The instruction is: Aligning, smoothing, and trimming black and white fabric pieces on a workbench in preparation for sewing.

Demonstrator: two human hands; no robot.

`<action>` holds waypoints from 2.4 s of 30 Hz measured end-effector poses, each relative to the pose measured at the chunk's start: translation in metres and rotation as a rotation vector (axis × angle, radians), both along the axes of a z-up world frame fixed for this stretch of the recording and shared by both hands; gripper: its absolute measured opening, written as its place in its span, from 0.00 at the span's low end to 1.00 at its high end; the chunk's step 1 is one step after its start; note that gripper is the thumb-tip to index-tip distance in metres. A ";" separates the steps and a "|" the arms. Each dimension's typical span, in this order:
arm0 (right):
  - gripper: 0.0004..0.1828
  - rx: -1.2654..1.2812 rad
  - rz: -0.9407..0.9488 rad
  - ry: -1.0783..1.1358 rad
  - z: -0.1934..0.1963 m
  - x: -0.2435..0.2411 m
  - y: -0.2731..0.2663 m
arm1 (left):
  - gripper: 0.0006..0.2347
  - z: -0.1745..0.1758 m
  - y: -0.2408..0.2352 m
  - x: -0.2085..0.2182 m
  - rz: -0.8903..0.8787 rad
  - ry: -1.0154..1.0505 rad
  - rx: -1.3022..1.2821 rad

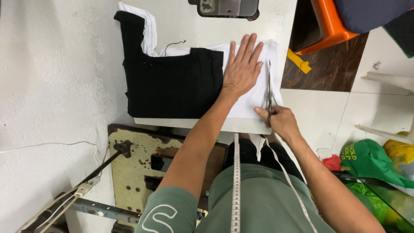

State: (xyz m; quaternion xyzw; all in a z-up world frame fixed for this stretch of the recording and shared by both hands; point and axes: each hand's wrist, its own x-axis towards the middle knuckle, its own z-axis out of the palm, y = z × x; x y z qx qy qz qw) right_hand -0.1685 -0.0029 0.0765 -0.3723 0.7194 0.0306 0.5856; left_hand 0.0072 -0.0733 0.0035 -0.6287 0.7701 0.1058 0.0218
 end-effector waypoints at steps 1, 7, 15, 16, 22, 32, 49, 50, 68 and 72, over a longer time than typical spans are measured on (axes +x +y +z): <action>0.27 0.016 0.053 0.046 0.001 0.003 -0.007 | 0.25 0.000 0.001 0.000 0.001 0.003 0.024; 0.28 -0.063 0.012 0.000 -0.008 -0.002 -0.007 | 0.25 0.000 0.002 0.000 0.004 0.004 0.041; 0.31 -0.022 0.138 0.105 0.002 0.013 -0.039 | 0.25 -0.003 0.003 0.000 0.009 0.001 0.017; 0.29 -0.049 0.115 0.074 0.000 0.013 -0.040 | 0.25 -0.004 0.002 0.000 0.011 0.004 0.004; 0.31 -0.108 0.062 0.042 -0.009 0.005 -0.034 | 0.25 -0.006 0.004 0.000 0.011 0.018 0.005; 0.32 -0.107 0.063 0.028 -0.011 0.007 -0.048 | 0.25 -0.011 0.004 0.000 0.018 0.033 -0.060; 0.35 -0.313 0.184 -0.067 -0.056 -0.031 -0.058 | 0.25 -0.028 0.004 -0.006 0.085 0.100 -0.064; 0.37 -0.321 0.241 -0.038 -0.059 -0.036 -0.064 | 0.26 -0.027 0.002 -0.005 0.084 0.095 -0.075; 0.20 -0.566 1.230 0.210 -0.078 0.046 -0.418 | 0.26 -0.004 0.064 -0.090 1.047 0.009 -0.208; 0.23 -0.814 1.296 0.142 -0.083 0.029 -0.414 | 0.25 -0.009 0.080 -0.147 1.064 0.126 -0.186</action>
